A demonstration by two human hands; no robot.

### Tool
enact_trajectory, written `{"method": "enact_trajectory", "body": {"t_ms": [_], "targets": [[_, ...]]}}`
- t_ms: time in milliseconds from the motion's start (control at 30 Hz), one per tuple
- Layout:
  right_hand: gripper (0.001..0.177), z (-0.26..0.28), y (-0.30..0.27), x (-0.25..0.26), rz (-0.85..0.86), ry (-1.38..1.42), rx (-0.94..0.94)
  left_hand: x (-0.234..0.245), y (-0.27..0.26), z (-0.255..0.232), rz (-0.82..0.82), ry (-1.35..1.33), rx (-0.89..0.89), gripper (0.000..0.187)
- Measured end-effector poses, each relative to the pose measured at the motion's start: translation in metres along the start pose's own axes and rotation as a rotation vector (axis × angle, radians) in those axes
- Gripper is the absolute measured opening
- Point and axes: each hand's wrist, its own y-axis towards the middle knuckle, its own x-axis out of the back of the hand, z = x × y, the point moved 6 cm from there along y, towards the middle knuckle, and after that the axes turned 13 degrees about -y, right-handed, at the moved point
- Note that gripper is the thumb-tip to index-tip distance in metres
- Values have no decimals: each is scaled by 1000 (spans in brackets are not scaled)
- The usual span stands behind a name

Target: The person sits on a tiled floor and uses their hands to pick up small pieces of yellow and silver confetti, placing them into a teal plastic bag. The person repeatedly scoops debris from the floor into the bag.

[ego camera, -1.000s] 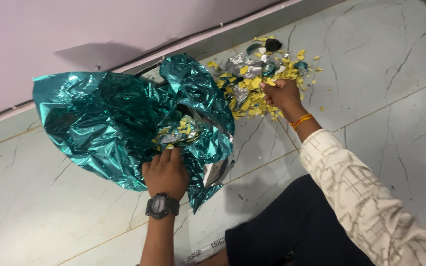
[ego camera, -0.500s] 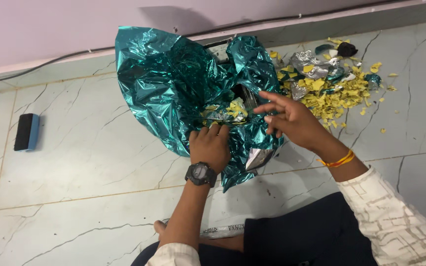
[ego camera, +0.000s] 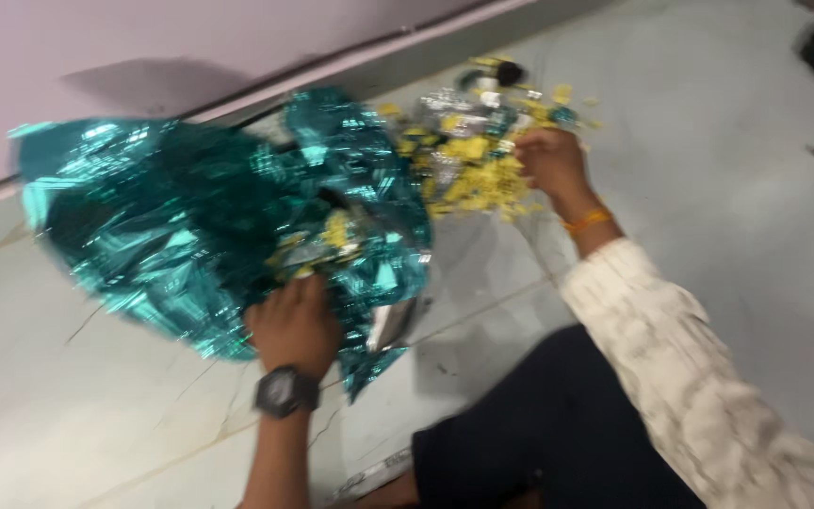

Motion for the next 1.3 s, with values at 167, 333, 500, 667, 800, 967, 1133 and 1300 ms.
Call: {"method": "enact_trajectory", "body": {"t_ms": [167, 333, 500, 667, 800, 967, 1133, 1300], "targets": [[7, -75, 29, 21, -122, 96, -174, 1, -1, -10, 16, 92, -35, 26], [12, -96, 31, 21, -176, -257, -247, -2, 3, -13, 79, 176, -2, 18], [16, -96, 36, 2, -118, -571, -118, -2, 3, -15, 51, 182, -13, 16], [19, -97, 32, -16, 26, -672, -90, -3, 3, -15, 65, 197, -3, 18], [24, -91, 26, -22, 47, -683, -94, -4, 4, -14, 85, 207, 3, 20], [24, -77, 16, -24, 70, -748, -73, -1, 4, -15, 62, 174, -10, 20], [22, -60, 10, -22, 0, -733, -14, 2, 4, -17, 54, 163, -13, 26], [12, -53, 8, -26, 3, -757, 16, 3, 5, -18, 59, 160, -12, 25]]}}
